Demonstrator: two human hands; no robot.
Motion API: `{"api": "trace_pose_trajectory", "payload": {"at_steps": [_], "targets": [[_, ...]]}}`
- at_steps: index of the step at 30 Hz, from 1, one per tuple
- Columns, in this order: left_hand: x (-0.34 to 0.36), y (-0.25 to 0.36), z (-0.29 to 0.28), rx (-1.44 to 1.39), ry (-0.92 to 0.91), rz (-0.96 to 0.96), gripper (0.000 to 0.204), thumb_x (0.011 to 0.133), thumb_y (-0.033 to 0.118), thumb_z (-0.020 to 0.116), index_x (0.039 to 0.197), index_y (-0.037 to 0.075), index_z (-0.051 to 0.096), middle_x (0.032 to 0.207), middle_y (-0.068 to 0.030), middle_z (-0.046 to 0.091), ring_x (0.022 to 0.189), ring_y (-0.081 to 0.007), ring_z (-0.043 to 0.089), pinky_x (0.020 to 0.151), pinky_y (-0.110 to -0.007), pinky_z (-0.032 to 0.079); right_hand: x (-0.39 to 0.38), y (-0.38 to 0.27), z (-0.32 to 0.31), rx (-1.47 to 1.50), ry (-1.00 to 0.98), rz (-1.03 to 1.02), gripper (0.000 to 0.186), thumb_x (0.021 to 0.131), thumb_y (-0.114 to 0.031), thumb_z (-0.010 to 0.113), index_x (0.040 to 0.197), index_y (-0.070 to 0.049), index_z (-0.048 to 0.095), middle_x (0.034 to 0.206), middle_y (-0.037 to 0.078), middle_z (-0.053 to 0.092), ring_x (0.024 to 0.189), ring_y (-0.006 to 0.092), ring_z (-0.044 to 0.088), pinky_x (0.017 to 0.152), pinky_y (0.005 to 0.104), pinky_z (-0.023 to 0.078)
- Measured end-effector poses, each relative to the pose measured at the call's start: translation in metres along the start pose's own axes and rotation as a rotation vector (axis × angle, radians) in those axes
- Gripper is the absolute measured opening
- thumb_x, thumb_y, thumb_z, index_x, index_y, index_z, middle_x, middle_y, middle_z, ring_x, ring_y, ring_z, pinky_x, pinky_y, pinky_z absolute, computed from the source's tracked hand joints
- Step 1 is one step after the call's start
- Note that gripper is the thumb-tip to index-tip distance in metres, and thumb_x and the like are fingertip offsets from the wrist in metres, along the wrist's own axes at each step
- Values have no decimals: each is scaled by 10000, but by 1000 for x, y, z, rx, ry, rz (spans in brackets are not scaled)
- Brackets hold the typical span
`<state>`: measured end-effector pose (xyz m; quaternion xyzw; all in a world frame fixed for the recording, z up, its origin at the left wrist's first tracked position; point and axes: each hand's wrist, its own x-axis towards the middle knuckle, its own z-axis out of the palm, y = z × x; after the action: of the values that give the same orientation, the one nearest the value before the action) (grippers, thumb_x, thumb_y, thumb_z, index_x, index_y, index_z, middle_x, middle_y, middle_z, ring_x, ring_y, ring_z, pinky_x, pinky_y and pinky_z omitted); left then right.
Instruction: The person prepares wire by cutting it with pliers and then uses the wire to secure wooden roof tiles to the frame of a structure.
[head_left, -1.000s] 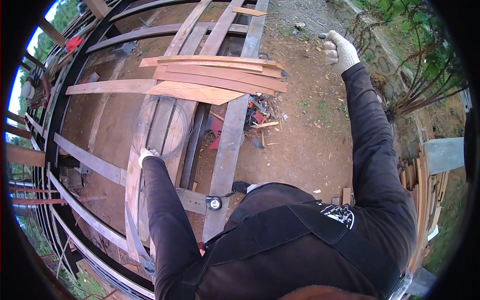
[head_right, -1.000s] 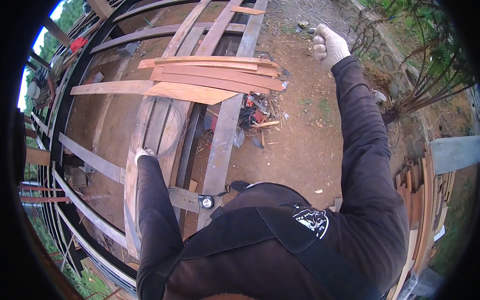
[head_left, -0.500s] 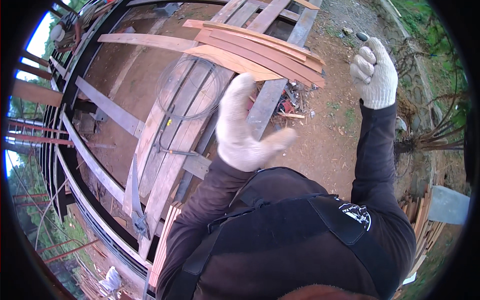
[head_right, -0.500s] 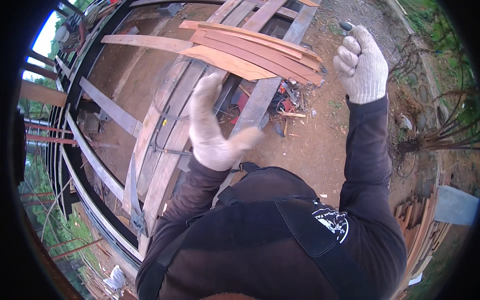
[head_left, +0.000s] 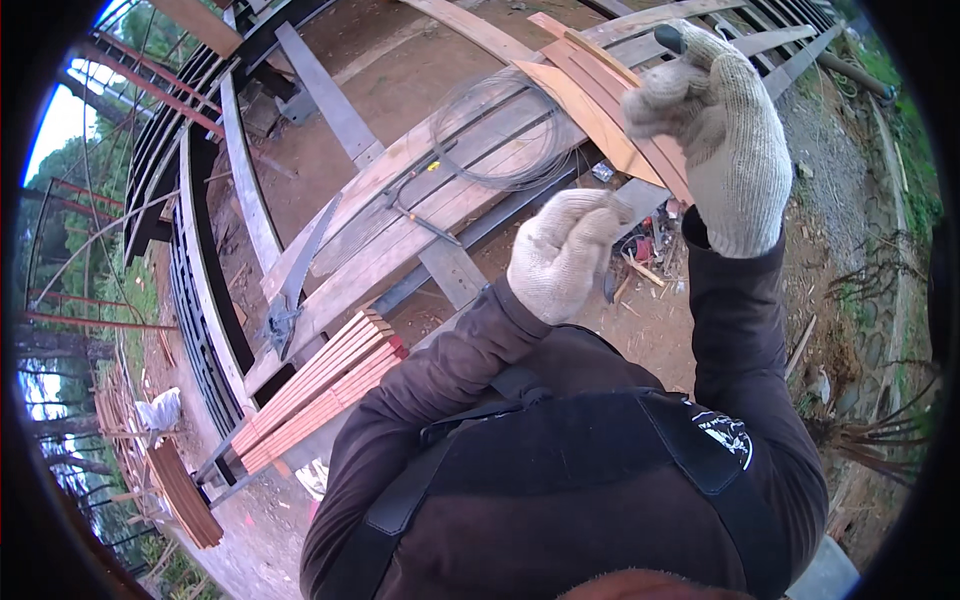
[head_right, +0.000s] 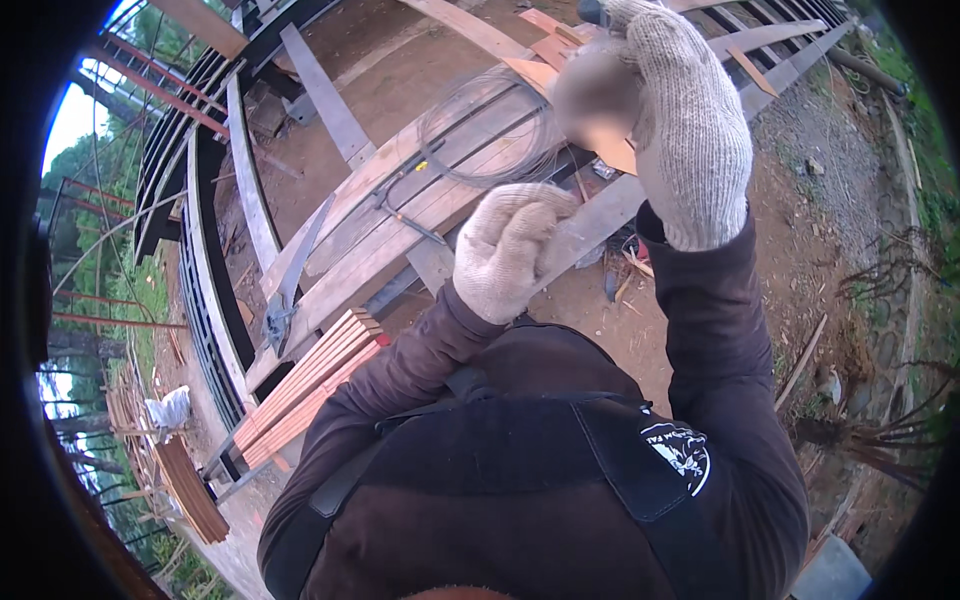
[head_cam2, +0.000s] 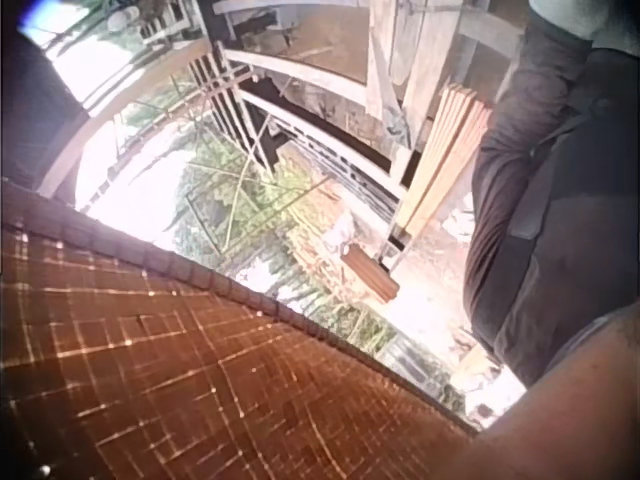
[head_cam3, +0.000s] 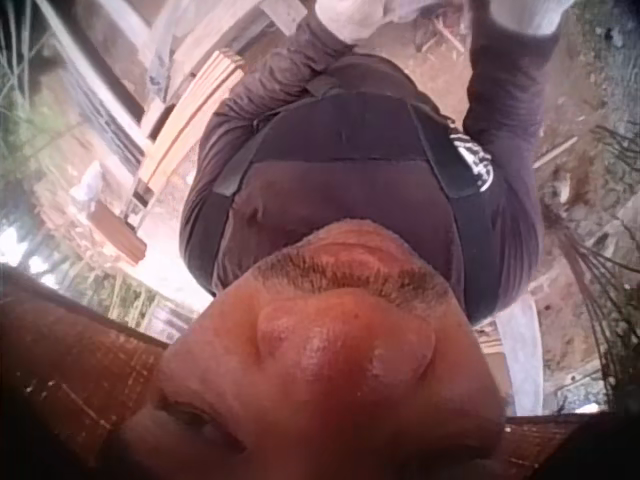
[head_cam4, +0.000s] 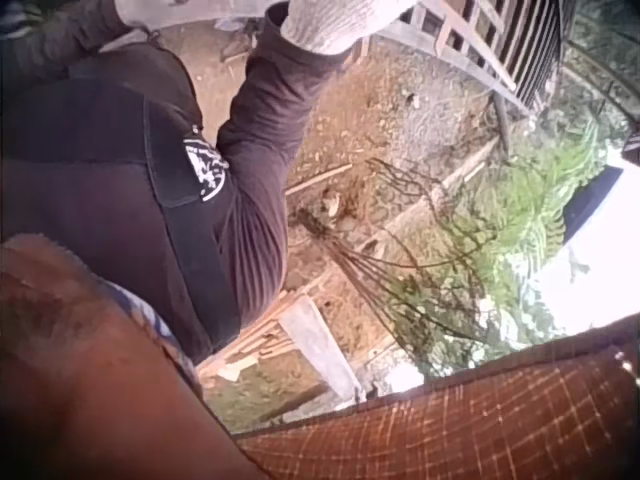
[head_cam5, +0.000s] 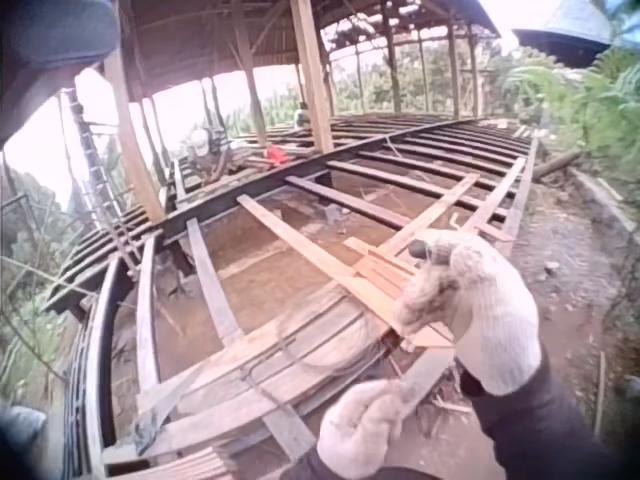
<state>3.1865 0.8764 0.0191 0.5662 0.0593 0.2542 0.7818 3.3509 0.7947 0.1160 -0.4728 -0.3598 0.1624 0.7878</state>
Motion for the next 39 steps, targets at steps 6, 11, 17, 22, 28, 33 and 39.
{"api": "trace_pose_trajectory", "payload": {"at_steps": [6, 11, 17, 22, 28, 33, 39], "targets": [[-29, 25, -85, -474, 398, 309, 221, 1089, 283, 563, 1152, 91, 653, 626, 33, 383, 521, -98, 333, 540, -308, 340, -35, 93, 46, -481, -681, -206, 650, 850, -157, 765, 1439, -12, 530, 1424, 191, 582, 1388, 322, 523, 1133, 438, 454], [-52, 34, -100, -570, 410, 369, 259, 1094, 325, 540, 1186, 104, 638, 639, 24, 407, 555, -111, 394, 597, -345, 392, -98, 175, 92, -645, -911, -10, 530, 830, -164, 791, 1324, -51, 635, 1306, 215, 648, 1228, 390, 621, 1012, 430, 515], [-110, 23, -136, -542, 574, 450, 251, 1087, 341, 554, 1220, 144, 632, 691, 38, 424, 603, -114, 407, 656, -326, 388, -88, 209, 56, -604, -998, -60, 250, 984, -228, 639, 1157, -56, 691, 964, 185, 740, 890, 371, 730, 774, 426, 585], [-97, -25, -92, -491, 1139, 352, 264, 1044, 334, 627, 1175, 106, 646, 691, 40, 371, 658, -131, 433, 838, -369, 492, -97, 242, 54, -795, -1182, -82, 233, 1007, -292, 600, 1068, -74, 656, 858, 185, 726, 794, 386, 718, 706, 480, 563], [-116, -71, -102, -483, 1387, 413, 185, 1040, 292, 597, 1031, 108, 616, 611, 64, 287, 537, -89, 316, 682, -348, 446, -79, 255, 71, -495, -1675, 137, 342, 1007, -275, 606, 1258, -46, 637, 926, 203, 728, 887, 375, 717, 809, 429, 576], [-101, -63, -86, -438, 1544, 472, 138, 1040, 268, 573, 988, 142, 593, 605, 74, 226, 506, -75, 226, 577, -304, 343, -46, 348, 108, -861, -1238, 180, 596, 948, -380, 671, 1414, -30, 544, 1170, 205, 691, 1074, 386, 706, 929, 477, 566], [-104, -55, -58, -437, 1622, 505, 122, 1042, 253, 588, 992, 143, 607, 603, 81, 231, 509, -66, 236, 586, -297, 360, -51, 395, 148, -1277, -1248, 122, 532, 978, -253, 571, 1413, 37, 475, 1295, 272, 637, 1186, 409, 675, 1009, 476, 546]]}}
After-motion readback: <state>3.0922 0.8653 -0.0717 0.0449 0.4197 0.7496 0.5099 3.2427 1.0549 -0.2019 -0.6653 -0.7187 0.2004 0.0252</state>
